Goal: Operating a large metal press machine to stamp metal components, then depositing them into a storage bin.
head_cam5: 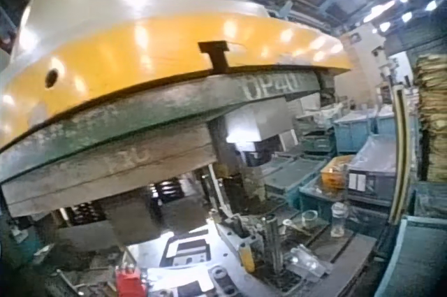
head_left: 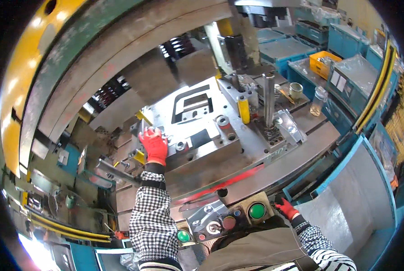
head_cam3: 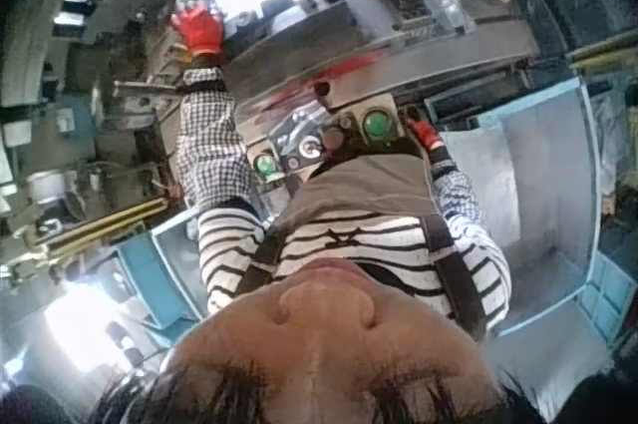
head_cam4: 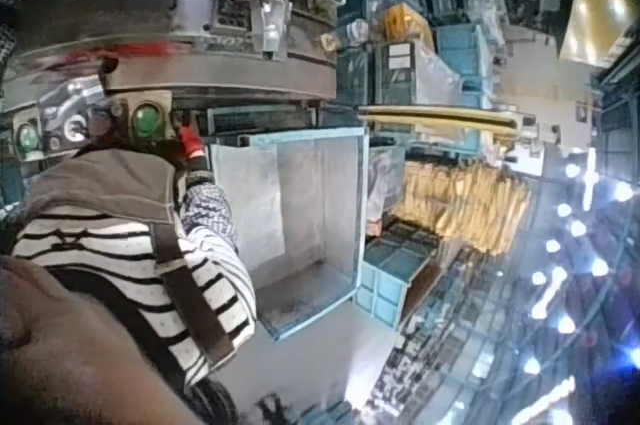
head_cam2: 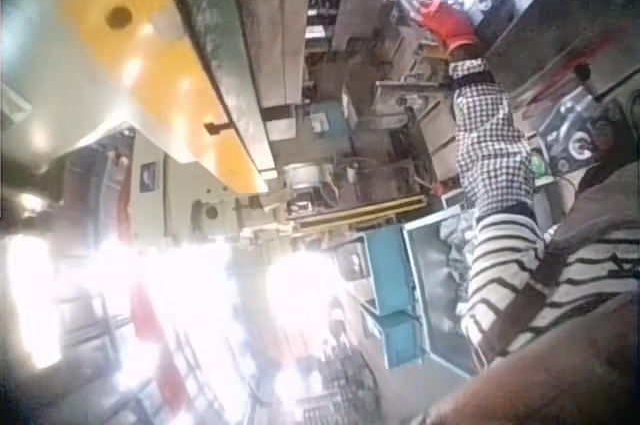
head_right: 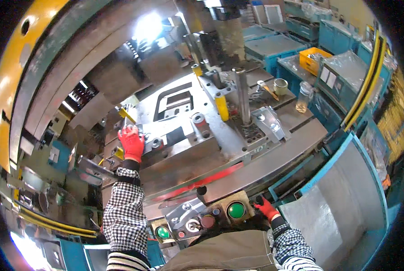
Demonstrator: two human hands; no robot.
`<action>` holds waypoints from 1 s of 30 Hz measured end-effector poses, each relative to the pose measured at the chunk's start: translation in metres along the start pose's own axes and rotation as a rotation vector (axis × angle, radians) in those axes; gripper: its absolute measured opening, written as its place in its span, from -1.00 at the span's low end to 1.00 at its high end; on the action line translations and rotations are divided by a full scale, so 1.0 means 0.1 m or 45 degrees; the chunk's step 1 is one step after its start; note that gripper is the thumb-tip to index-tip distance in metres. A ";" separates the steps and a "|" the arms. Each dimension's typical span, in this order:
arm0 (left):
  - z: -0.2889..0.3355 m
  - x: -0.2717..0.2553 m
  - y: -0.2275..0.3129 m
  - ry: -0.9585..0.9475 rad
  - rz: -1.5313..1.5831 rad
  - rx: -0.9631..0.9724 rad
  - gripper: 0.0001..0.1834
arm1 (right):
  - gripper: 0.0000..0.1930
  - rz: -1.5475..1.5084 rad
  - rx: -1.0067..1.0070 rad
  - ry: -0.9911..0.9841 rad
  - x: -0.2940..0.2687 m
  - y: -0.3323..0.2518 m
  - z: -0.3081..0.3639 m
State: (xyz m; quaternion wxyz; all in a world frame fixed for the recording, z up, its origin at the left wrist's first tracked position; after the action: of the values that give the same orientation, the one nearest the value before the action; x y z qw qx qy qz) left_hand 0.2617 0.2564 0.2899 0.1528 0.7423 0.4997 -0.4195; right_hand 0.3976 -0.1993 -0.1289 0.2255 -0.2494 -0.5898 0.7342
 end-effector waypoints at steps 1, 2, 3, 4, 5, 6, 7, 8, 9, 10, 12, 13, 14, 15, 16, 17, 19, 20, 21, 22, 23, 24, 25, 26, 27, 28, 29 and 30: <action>-0.02 0.06 0.00 0.010 0.006 -0.031 -0.59 | -0.41 0.359 0.127 0.181 -0.22 0.07 0.01; -0.05 0.09 0.00 0.048 0.028 -0.051 -0.66 | -0.40 0.135 0.136 0.163 -0.33 0.08 0.01; -0.08 0.09 -0.02 0.106 0.057 -0.055 -0.73 | -0.38 0.054 0.140 0.163 -0.46 0.05 -0.02; -0.12 0.08 -0.02 0.149 0.155 -0.034 -0.76 | -0.39 0.088 0.175 0.404 -0.67 0.00 -0.08; -0.18 0.11 -0.05 0.127 0.193 -0.073 -0.76 | -0.42 -0.123 -0.071 0.411 -0.82 -0.22 -0.09; -0.25 0.13 -0.10 0.089 0.258 -0.144 -0.76 | -0.42 -0.135 -0.095 0.644 -1.04 -0.33 -0.07; -0.30 0.11 -0.09 0.111 0.249 -0.117 -0.76 | -0.43 0.000 -0.046 0.663 -1.21 -0.47 -0.26; -0.33 0.05 -0.12 0.174 0.302 -0.129 -0.76 | -0.44 -0.215 -0.204 0.567 -1.28 -0.69 -0.44; -0.32 -0.02 -0.15 0.243 0.399 -0.144 -0.76 | -0.48 0.012 -0.267 0.707 -1.45 -0.91 -0.58; -0.31 -0.04 -0.16 0.249 0.339 -0.166 -0.69 | -0.46 -0.041 -0.579 0.694 -1.52 -1.23 -0.69; -0.21 -0.10 -0.10 0.281 0.107 -0.103 -0.63 | -0.38 0.255 -0.569 0.869 -1.72 -1.56 -0.97; -0.15 0.00 -0.07 0.118 0.002 -0.095 -0.61 | -0.34 0.557 -0.602 0.921 -1.80 -1.77 -1.08; -0.08 0.06 -0.04 0.020 -0.078 -0.084 -0.59 | -0.34 0.574 -0.550 0.889 -1.81 -1.84 -1.25; -0.06 0.13 -0.04 -0.081 -0.115 -0.147 -0.59 | -0.32 0.926 -0.405 0.937 -1.86 -1.92 -1.37; -0.03 0.07 0.00 0.037 -0.117 -0.131 -0.60 | -0.30 1.255 -0.267 0.997 -1.90 -1.98 -1.46; -0.04 0.08 -0.01 0.034 -0.109 -0.178 -0.61 | -0.30 1.266 -0.262 0.963 -1.91 -2.00 -1.58; -0.08 0.12 -0.02 0.019 -0.091 -0.228 -0.63 | -0.29 1.398 0.105 0.819 -1.99 -1.83 -1.77; -0.11 0.13 -0.05 0.004 -0.026 -0.271 -0.65 | -0.29 1.363 0.083 0.793 -2.01 -1.80 -1.84; -0.15 0.12 -0.09 0.026 0.035 -0.316 -0.66 | -0.33 1.283 0.144 0.818 -2.07 -1.73 -1.88; -0.20 0.14 -0.09 -0.005 0.034 -0.316 -0.66 | -0.37 1.214 0.217 0.842 -2.13 -1.64 -1.90; -0.25 0.09 -0.11 0.050 0.190 -0.314 -0.68 | -0.41 1.173 0.220 0.827 -2.17 -1.59 -1.95; -0.28 0.07 -0.14 0.033 0.349 -0.348 -0.70 | -0.41 1.145 0.189 0.825 -2.21 -1.55 -2.00; -0.31 0.00 -0.17 0.050 0.615 -0.321 -0.75 | -0.43 1.116 0.201 0.810 -2.27 -1.49 -2.04; -0.28 -0.10 -0.18 0.111 0.611 -0.289 -0.75 | -0.45 1.123 0.238 0.801 -2.32 -1.42 -2.08; -0.22 -0.19 -0.25 0.107 0.887 -0.282 -0.73 | -0.50 1.101 0.190 0.789 -2.37 -1.39 -2.12; -0.16 -0.30 -0.34 0.115 1.148 -0.287 -0.70 | -0.50 1.122 0.186 0.743 -2.40 -1.34 -2.20; -0.05 -0.45 -0.40 0.132 1.103 -0.244 -0.60 | -0.51 1.109 0.145 0.736 -2.48 -1.32 -2.25; 0.09 -0.57 -0.52 0.118 1.075 -0.268 -0.60 | -0.52 1.088 0.150 0.744 -2.55 -1.27 -2.30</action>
State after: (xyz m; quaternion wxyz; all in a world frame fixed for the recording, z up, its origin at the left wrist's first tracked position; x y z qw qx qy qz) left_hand 0.2039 0.2390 0.3389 0.3633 0.8798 0.1988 -0.2333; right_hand 0.7449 -0.1599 -0.0208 0.0746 -0.6492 -0.3056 0.6925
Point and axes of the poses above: each hand's wrist, its own z-axis away from the middle knuckle, its own x-axis out of the palm, y = z × x, the point moved 8 cm from there along -z, towards the middle knuckle, and after that the axes turned 12 degrees about -x, right-handed, at the moved point
